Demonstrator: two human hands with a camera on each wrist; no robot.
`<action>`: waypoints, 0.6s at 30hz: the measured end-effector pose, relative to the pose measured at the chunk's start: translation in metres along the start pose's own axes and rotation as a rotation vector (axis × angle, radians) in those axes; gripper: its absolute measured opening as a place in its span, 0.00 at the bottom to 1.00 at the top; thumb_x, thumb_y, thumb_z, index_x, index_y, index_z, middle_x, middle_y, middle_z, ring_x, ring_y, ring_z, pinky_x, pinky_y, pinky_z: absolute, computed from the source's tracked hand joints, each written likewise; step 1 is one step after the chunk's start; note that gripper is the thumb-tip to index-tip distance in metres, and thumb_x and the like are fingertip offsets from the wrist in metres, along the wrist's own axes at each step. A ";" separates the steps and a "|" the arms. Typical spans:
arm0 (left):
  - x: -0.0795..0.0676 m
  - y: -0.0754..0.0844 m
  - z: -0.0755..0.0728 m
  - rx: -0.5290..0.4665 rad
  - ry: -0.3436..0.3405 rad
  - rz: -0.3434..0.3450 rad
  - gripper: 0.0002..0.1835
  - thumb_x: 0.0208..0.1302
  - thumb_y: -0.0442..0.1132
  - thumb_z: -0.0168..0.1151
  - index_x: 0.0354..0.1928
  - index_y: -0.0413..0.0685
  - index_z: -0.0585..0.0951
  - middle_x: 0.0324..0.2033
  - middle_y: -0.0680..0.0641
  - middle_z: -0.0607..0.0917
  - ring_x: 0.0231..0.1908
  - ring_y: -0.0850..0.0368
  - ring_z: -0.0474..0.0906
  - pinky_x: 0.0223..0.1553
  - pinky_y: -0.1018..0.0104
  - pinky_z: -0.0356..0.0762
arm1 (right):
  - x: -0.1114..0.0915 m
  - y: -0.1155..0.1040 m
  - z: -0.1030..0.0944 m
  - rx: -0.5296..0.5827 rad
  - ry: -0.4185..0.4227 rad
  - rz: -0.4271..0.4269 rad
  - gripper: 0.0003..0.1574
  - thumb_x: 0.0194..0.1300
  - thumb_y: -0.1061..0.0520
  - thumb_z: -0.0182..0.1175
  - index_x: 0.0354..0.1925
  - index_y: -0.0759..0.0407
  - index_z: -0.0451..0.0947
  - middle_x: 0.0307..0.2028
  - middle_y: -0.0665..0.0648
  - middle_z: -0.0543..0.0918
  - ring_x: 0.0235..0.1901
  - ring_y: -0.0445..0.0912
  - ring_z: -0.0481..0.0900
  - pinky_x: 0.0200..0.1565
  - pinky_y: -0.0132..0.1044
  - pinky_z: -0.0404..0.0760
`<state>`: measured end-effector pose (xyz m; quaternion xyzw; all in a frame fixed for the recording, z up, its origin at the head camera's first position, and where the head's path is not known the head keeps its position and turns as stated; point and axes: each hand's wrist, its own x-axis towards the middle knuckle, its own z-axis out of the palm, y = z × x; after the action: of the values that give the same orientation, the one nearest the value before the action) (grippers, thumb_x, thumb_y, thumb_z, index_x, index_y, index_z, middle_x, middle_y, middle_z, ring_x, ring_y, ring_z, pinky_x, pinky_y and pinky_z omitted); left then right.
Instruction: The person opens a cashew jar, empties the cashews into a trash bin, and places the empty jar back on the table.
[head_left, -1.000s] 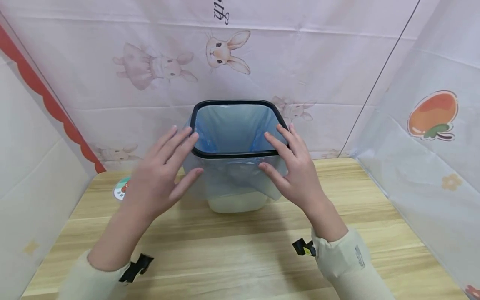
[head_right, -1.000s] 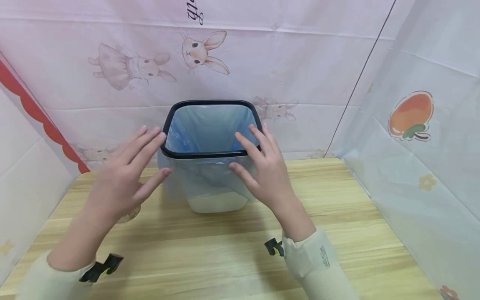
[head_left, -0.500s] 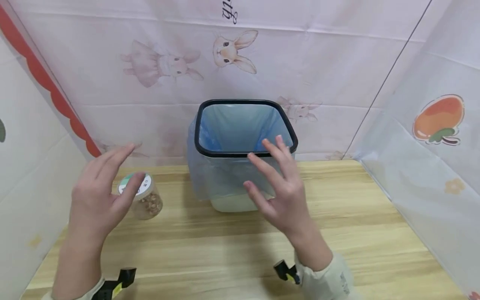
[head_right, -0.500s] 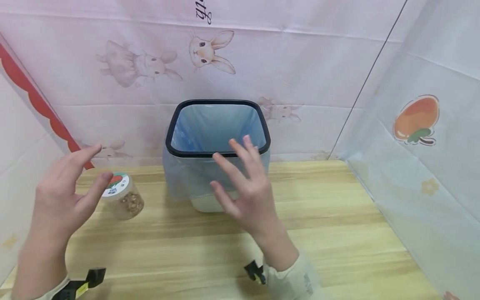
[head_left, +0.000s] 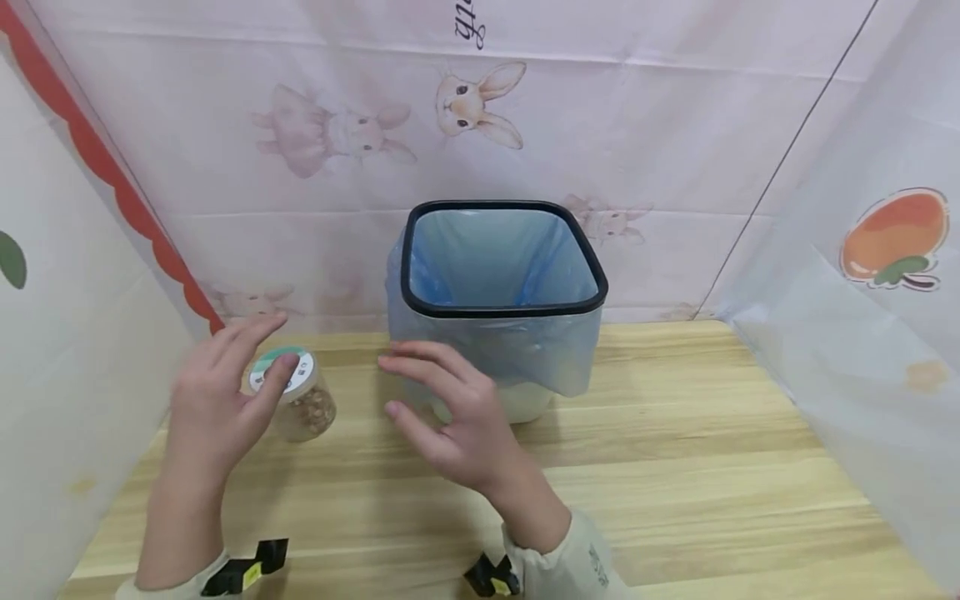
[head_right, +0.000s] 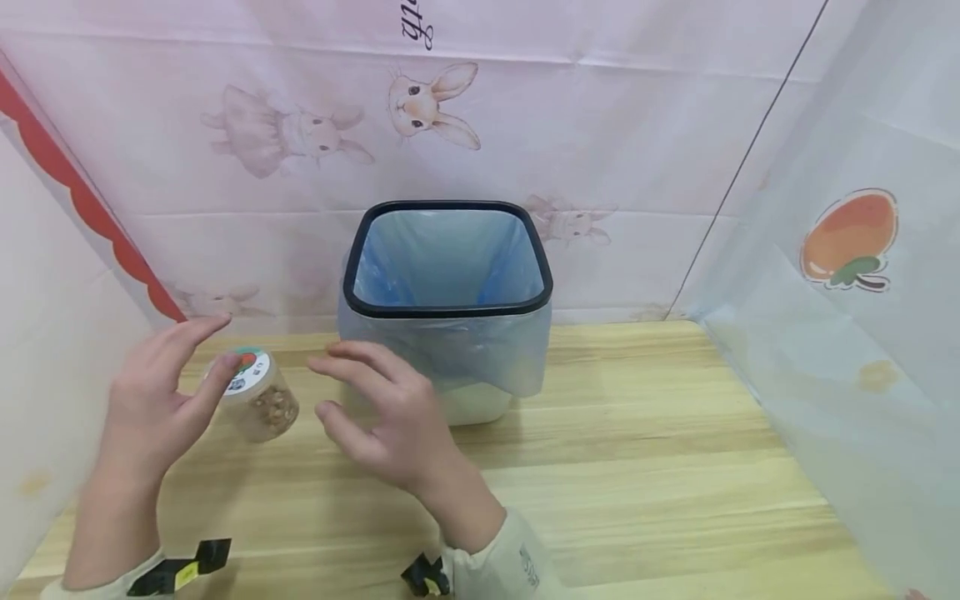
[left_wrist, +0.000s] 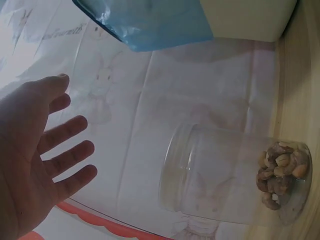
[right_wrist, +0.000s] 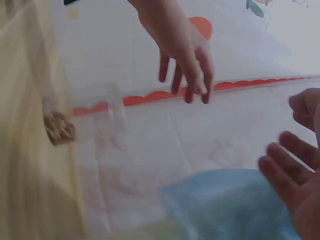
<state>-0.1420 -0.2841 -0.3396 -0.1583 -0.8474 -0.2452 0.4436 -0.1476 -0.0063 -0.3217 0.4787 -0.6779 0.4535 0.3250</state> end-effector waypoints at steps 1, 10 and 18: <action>0.000 -0.001 0.000 0.002 -0.005 -0.005 0.25 0.61 0.47 0.69 0.60 0.50 0.82 0.54 0.44 0.85 0.54 0.40 0.79 0.61 0.63 0.70 | -0.002 0.003 0.006 0.026 -0.029 0.025 0.21 0.65 0.60 0.64 0.57 0.59 0.80 0.55 0.59 0.81 0.58 0.47 0.79 0.58 0.37 0.79; -0.001 -0.006 -0.003 0.011 -0.033 -0.022 0.25 0.60 0.44 0.71 0.60 0.50 0.82 0.55 0.44 0.84 0.55 0.40 0.79 0.61 0.57 0.72 | -0.009 0.025 0.056 0.166 -0.333 0.316 0.28 0.70 0.50 0.62 0.67 0.48 0.73 0.62 0.46 0.78 0.60 0.35 0.74 0.53 0.34 0.82; -0.002 -0.009 0.001 0.002 -0.027 -0.001 0.24 0.61 0.47 0.70 0.59 0.49 0.83 0.54 0.44 0.85 0.54 0.40 0.80 0.60 0.54 0.74 | -0.011 0.037 0.079 0.134 -0.411 0.441 0.35 0.71 0.43 0.60 0.72 0.43 0.66 0.68 0.45 0.72 0.66 0.40 0.71 0.59 0.37 0.77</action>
<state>-0.1460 -0.2907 -0.3446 -0.1606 -0.8537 -0.2423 0.4320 -0.1792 -0.0707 -0.3724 0.4220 -0.7855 0.4506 0.0424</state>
